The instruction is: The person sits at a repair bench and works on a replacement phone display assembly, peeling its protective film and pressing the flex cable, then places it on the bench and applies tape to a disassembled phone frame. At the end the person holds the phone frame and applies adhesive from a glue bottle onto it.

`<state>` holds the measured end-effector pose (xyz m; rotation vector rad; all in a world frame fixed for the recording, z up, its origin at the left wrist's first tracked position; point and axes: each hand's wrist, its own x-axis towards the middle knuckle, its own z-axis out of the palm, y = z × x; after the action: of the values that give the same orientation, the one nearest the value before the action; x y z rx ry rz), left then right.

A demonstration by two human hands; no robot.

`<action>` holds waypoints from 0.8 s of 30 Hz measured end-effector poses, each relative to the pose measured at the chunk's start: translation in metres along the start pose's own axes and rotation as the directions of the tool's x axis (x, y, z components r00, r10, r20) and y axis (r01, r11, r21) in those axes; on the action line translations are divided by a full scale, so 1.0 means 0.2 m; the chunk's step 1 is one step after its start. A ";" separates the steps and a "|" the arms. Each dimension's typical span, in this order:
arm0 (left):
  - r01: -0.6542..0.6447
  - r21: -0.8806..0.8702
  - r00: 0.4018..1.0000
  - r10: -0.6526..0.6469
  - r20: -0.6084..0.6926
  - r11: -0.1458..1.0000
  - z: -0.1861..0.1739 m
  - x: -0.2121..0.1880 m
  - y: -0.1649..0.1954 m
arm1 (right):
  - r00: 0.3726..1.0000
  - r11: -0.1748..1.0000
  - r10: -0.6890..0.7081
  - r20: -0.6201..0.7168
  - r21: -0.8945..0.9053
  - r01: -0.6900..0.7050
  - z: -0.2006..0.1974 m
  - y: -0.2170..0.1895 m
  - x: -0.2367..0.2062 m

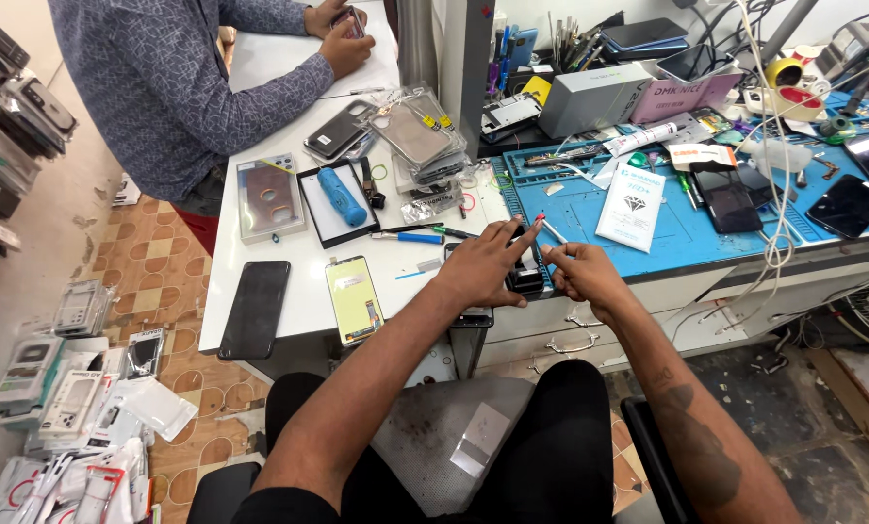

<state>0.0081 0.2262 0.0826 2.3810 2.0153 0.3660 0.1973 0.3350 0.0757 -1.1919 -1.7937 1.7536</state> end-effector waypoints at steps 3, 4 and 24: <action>0.000 -0.007 1.000 0.000 -0.005 1.000 0.01 -0.01 0.00 | 0.999 1.000 0.003 0.034 -0.021 -0.002 -0.01 0.02 0.02; 0.000 -0.009 1.000 0.000 -0.010 1.000 0.01 -0.01 0.00 | 0.999 1.000 0.012 0.045 -0.026 -0.011 0.00 0.02 0.03; 0.076 -0.075 0.995 -0.081 -0.058 0.994 0.01 -0.02 0.02 | 0.991 0.952 0.091 0.101 0.282 -0.116 0.05 0.01 -0.01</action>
<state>0.0126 0.2225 0.0810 2.2675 2.0753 0.5079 0.1915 0.3258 0.0723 -1.1208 -1.4760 2.0713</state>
